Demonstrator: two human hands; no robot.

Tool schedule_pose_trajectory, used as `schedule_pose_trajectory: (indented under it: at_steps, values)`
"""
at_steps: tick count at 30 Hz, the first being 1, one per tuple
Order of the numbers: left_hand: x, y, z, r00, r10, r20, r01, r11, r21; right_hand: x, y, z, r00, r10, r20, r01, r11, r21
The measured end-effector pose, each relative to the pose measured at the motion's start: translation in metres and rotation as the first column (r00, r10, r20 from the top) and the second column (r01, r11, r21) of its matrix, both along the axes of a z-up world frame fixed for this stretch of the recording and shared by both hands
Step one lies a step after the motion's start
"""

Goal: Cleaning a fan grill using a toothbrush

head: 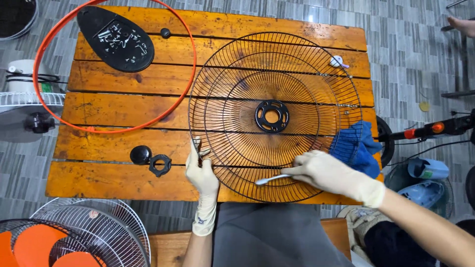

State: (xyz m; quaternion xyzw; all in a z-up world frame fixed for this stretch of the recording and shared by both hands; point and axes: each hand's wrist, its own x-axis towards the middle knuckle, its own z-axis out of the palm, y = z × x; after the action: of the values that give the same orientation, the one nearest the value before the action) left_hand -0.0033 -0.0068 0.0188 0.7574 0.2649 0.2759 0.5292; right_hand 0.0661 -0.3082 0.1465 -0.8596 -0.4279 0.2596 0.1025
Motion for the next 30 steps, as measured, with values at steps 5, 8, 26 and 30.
schedule_pose_trajectory:
  at_steps: [5,8,26,30]
  values:
    - [0.000,0.003,-0.009,1.000,0.011,-0.002,-0.011,1.000,0.001,0.008,0.064,-0.020,0.995,0.040,0.089,-0.042,0.999,0.026]
    - [0.001,0.003,-0.008,1.000,0.010,0.003,-0.010,1.000,0.005,0.017,0.093,-0.030,0.986,0.017,0.168,-0.031,0.996,0.078]
    - [0.000,0.002,-0.005,1.000,0.021,0.011,-0.021,0.999,0.038,-0.020,-0.040,0.007,0.980,0.090,0.175,-0.070,0.991,-0.117]
    - [0.000,0.002,0.007,0.999,-0.002,0.032,0.000,0.998,0.060,-0.017,-0.086,0.019,0.894,0.150,0.422,0.012,0.933,-0.358]
